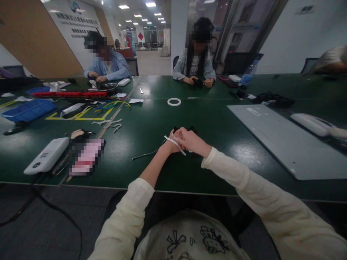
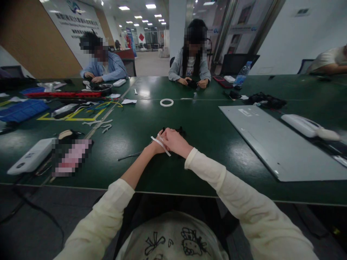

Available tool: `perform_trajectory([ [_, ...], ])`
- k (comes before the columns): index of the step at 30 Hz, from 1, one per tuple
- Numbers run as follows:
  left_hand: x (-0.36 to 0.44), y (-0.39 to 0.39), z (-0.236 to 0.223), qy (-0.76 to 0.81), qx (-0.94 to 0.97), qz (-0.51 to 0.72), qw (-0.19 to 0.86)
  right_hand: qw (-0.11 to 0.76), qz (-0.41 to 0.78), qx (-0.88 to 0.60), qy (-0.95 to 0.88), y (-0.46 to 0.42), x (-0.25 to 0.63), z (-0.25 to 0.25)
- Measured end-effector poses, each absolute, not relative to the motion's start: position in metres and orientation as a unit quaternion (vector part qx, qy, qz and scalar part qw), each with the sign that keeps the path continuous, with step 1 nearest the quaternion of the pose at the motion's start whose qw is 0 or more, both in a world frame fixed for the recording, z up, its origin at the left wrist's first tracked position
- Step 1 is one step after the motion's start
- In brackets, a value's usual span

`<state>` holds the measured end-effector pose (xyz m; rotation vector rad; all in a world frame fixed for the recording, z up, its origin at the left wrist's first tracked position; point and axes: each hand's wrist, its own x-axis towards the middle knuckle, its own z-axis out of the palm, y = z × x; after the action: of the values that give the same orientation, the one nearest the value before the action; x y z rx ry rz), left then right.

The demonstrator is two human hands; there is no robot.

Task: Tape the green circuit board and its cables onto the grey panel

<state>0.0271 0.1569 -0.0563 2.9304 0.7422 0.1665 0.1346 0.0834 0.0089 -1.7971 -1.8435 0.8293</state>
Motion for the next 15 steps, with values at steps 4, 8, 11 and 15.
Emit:
perform_trajectory([
  [4, 0.026, 0.152, -0.047, 0.258, 0.962, 0.053, 0.074, 0.152, 0.144, -0.68, -0.703, 0.075, 0.127, 0.001],
  [8, 0.029, 0.15, -0.044, 0.252, 0.964, 0.048, 0.071, 0.127, 0.092, -0.687, -0.709, 0.067, 0.132, 0.002],
  [11, 0.032, 0.152, -0.048, 0.249, 0.963, 0.075, 0.066, 0.134, 0.107, -0.684, -0.709, 0.07, 0.159, 0.013],
  [15, 0.033, 0.155, -0.049, 0.26, 0.956, 0.116, 0.07, 0.156, 0.06, -0.751, -0.639, 0.088, 0.242, 0.018],
])
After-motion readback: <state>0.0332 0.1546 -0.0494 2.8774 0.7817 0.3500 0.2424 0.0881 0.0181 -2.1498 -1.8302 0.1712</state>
